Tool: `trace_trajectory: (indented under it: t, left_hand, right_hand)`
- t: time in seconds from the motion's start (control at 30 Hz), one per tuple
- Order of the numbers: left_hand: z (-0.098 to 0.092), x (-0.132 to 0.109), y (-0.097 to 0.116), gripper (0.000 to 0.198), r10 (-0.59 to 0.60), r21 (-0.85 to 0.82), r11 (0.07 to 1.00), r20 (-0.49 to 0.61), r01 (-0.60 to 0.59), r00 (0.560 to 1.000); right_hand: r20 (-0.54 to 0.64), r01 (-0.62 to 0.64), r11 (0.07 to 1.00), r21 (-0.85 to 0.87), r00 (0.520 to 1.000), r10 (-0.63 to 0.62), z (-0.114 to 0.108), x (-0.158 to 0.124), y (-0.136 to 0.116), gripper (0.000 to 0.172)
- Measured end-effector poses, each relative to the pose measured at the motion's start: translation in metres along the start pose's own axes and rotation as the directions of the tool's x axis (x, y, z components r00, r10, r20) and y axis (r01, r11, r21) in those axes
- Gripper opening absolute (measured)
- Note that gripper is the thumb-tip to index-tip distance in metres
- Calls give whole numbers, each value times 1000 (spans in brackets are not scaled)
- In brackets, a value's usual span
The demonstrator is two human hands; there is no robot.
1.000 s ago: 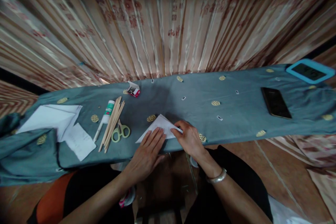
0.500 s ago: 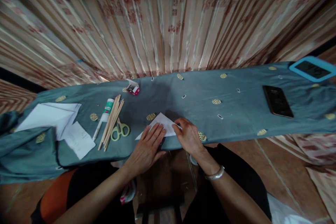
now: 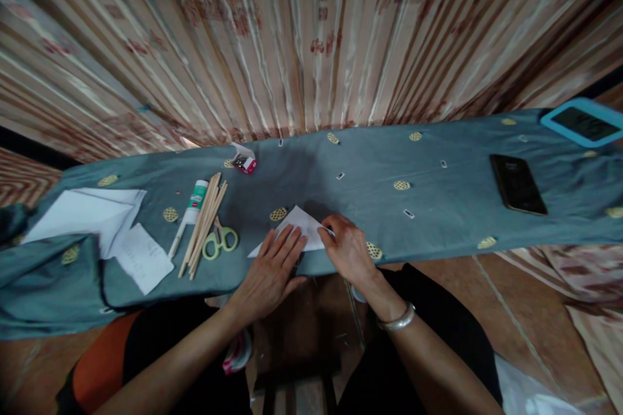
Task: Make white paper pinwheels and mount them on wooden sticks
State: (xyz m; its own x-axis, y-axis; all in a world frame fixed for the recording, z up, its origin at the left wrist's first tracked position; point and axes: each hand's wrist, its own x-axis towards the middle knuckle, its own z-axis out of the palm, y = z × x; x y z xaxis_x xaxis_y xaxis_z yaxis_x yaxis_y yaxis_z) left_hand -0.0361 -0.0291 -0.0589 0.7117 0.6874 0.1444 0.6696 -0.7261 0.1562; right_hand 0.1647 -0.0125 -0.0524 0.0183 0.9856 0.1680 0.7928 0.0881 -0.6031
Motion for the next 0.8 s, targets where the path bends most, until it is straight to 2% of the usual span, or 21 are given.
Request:
trace_trajectory:
  t: [0.27, 0.4, 0.53, 0.8]
  left_hand:
    - [2, 1, 0, 67, 4, 15, 1000, 28, -4, 1000]
    - [3, 0, -1, 67, 4, 11, 1000, 26, -4, 1000]
    - [4, 0, 0, 69, 6, 32, 999, 34, -7, 999]
    - [6, -3, 2, 75, 5, 77, 997, 62, -10, 998]
  right_hand:
    - [3, 102, 990, -99, 995, -102, 0, -1, 1, 23]
    - [-44, 177, 972, -156, 982, -186, 1, -4, 0, 27]
    - [-74, 250, 953, -173, 961, -266, 5, -10, -3, 38]
    - [-45, 250, 952, -175, 964, -261, 14, -21, -1, 45]
